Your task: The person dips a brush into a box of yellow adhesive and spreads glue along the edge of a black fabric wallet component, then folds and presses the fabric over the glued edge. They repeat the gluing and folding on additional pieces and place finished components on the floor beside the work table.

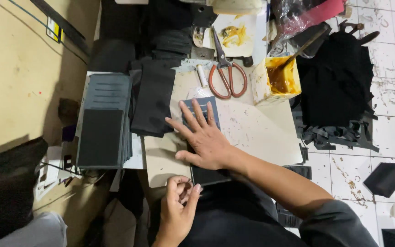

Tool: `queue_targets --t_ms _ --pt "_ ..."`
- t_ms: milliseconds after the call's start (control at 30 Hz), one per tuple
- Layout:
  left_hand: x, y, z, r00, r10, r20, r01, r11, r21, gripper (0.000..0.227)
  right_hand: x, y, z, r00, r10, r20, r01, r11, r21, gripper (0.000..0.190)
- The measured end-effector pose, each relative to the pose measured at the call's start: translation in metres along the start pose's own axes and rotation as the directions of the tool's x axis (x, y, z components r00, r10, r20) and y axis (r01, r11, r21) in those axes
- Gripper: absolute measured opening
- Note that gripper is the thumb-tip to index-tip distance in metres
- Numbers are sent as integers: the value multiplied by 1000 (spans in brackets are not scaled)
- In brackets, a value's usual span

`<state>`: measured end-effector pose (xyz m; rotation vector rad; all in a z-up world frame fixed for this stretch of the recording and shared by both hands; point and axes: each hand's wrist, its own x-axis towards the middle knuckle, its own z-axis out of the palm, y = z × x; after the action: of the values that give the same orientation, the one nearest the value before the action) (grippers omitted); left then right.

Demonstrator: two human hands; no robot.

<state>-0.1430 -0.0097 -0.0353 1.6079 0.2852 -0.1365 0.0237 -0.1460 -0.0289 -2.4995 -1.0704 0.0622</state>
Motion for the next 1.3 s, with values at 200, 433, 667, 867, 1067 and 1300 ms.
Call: queue_targets --t_ms 200,433,667,867,1067,1300 --pt "10 5 1 1000 -4 28 9 980 -200 48 4 22 -60 913 291 -287 286 47 957 94" --pt "5 -14 16 968 -109 224 133 987 -95 42 -6 15 -47 781 452 -431 468 32 883 80" --pt "10 -39 11 999 -7 48 20 959 -283 72 -29 25 -38 870 321 -374 224 418 880 56" --pt "22 7 -54 973 25 231 -126 893 432 81 22 67 -61 915 63 -399 -66 998 6 28" --pt "40 50 -83 961 -93 260 -81 804 589 67 55 112 -14 953 -103 -287 -55 868 -494 33" --pt "84 62 -90 890 -155 429 -165 768 619 59 3 54 -119 903 52 -427 9 990 140 31"
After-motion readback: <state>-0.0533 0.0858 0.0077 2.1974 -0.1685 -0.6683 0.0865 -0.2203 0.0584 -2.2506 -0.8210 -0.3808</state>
